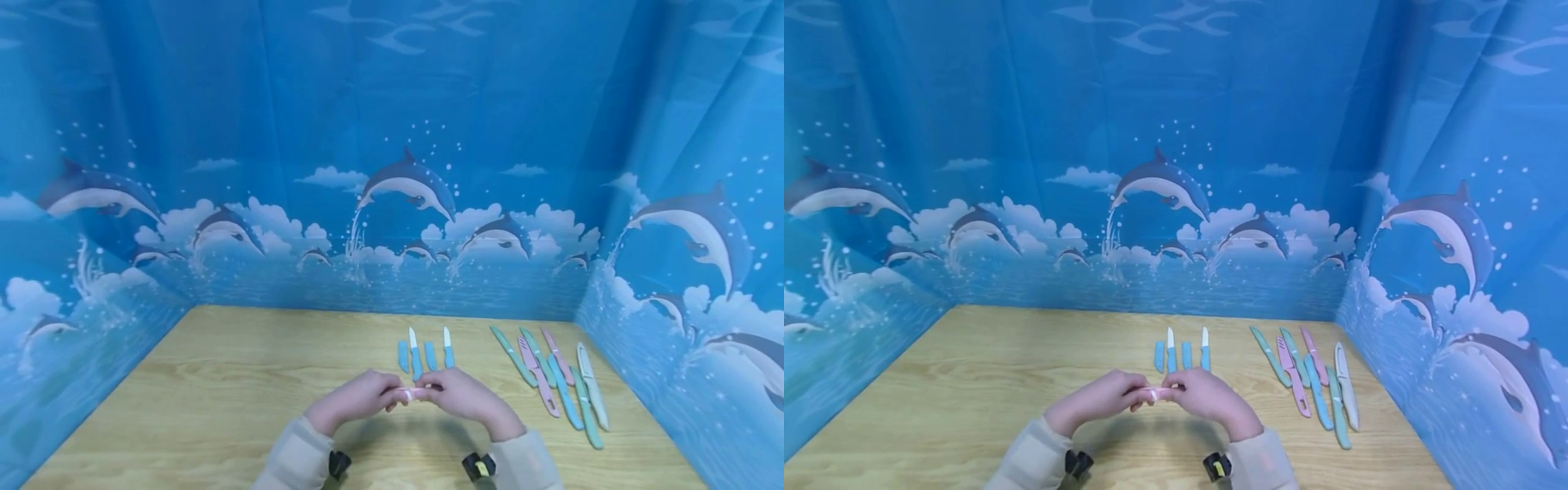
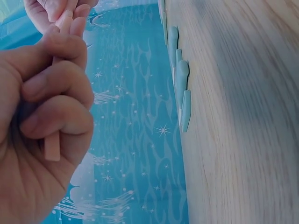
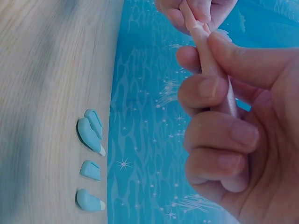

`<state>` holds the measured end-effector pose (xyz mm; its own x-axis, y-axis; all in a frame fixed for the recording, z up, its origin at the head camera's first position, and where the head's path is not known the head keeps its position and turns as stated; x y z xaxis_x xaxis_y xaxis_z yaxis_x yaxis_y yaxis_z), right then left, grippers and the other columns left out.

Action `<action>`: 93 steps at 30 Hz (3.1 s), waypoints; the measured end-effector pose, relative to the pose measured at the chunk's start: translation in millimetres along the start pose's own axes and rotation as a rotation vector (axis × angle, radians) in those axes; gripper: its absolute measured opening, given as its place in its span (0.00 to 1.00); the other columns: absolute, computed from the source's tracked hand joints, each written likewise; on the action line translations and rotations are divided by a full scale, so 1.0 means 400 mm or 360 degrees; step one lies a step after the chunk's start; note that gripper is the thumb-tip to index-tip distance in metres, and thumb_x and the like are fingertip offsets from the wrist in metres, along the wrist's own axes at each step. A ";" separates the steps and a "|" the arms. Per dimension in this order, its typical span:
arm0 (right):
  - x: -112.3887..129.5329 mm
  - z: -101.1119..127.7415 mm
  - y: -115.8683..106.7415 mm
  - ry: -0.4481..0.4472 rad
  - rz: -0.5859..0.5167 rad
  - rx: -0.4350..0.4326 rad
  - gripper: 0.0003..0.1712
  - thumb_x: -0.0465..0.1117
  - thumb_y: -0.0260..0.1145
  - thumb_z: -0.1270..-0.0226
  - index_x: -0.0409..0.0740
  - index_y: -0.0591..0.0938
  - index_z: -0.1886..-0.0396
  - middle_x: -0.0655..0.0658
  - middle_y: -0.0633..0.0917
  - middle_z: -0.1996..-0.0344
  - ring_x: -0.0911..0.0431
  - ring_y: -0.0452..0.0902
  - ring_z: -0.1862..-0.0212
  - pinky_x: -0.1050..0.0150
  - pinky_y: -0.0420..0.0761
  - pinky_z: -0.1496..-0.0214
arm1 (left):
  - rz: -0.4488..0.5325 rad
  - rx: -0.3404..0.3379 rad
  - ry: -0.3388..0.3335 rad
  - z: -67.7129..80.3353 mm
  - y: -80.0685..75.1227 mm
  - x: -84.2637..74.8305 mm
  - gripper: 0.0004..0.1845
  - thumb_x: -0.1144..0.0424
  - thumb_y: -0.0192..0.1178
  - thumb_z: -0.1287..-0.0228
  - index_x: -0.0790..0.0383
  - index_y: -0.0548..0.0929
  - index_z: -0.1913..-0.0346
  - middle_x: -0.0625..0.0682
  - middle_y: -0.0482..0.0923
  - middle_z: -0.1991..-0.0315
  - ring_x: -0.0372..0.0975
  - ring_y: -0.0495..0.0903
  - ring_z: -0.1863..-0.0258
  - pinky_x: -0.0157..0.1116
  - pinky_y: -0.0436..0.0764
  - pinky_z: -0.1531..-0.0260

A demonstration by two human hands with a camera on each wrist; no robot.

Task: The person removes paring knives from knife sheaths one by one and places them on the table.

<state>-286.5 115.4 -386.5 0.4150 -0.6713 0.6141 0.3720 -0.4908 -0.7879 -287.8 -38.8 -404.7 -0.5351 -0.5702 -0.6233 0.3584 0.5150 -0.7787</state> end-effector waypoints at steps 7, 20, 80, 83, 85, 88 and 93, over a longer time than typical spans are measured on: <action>0.004 0.003 -0.010 0.0011 -0.0025 -0.0014 0.16 0.57 0.59 0.31 0.53 0.85 0.61 0.47 0.82 0.72 0.60 0.68 0.74 0.63 0.70 0.70 | 0.0052 0.0008 0.0015 -0.002 -0.005 -0.007 0.17 0.53 0.54 0.29 0.64 0.81 0.66 0.41 0.69 0.81 0.29 0.63 0.83 0.27 0.70 0.79; -0.002 -0.003 -0.010 -0.0007 0.0086 -0.0055 0.17 0.58 0.57 0.30 0.54 0.84 0.61 0.51 0.76 0.79 0.61 0.65 0.77 0.64 0.68 0.73 | 0.0003 -0.0023 0.0006 -0.006 -0.007 -0.003 0.16 0.54 0.54 0.30 0.63 0.81 0.67 0.40 0.70 0.81 0.28 0.62 0.83 0.27 0.68 0.79; -0.001 0.007 -0.019 -0.0031 0.0084 0.0014 0.14 0.57 0.57 0.29 0.58 0.84 0.62 0.56 0.71 0.81 0.62 0.62 0.77 0.65 0.68 0.71 | 0.0101 0.0008 -0.0014 -0.002 0.000 0.000 0.17 0.53 0.54 0.29 0.64 0.79 0.67 0.46 0.74 0.78 0.30 0.64 0.81 0.28 0.71 0.77; 0.001 0.010 -0.021 -0.0049 0.0057 0.0021 0.13 0.56 0.57 0.29 0.57 0.84 0.61 0.56 0.72 0.80 0.62 0.62 0.77 0.65 0.68 0.71 | 0.0097 0.0006 -0.0019 -0.004 0.001 -0.001 0.17 0.53 0.54 0.29 0.64 0.79 0.68 0.41 0.71 0.79 0.29 0.64 0.81 0.28 0.70 0.78; 0.002 0.012 -0.022 -0.0058 0.0045 0.0027 0.13 0.55 0.58 0.29 0.56 0.84 0.61 0.56 0.73 0.80 0.62 0.63 0.77 0.65 0.68 0.71 | 0.0099 0.0007 -0.0017 -0.005 0.001 -0.002 0.17 0.52 0.54 0.29 0.64 0.79 0.68 0.41 0.71 0.79 0.29 0.64 0.81 0.28 0.69 0.78; 0.001 0.013 -0.023 -0.0048 0.0034 0.0035 0.13 0.55 0.58 0.29 0.56 0.84 0.62 0.55 0.74 0.79 0.62 0.63 0.76 0.64 0.68 0.71 | 0.0101 0.0010 -0.0018 -0.005 0.001 -0.004 0.18 0.52 0.54 0.29 0.64 0.79 0.68 0.41 0.71 0.79 0.29 0.63 0.82 0.28 0.69 0.79; -0.002 0.012 -0.023 -0.0042 0.0024 0.0048 0.12 0.55 0.58 0.29 0.56 0.84 0.62 0.52 0.77 0.76 0.61 0.65 0.75 0.63 0.69 0.69 | 0.0102 0.0017 -0.0025 -0.004 0.002 -0.005 0.17 0.52 0.54 0.29 0.64 0.79 0.68 0.42 0.71 0.78 0.30 0.63 0.82 0.27 0.69 0.79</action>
<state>-286.2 123.0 -379.6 0.4424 -0.6635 0.6034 0.3900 -0.4635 -0.7956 -287.8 -36.1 -403.9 -0.4990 -0.5462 -0.6728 0.3996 0.5439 -0.7379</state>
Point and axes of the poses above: each hand's wrist, its own z-axis away from the middle knuckle, its own y-axis out of the palm, x = y × z, the point moved 5 cm from there along -z, towards the middle knuckle
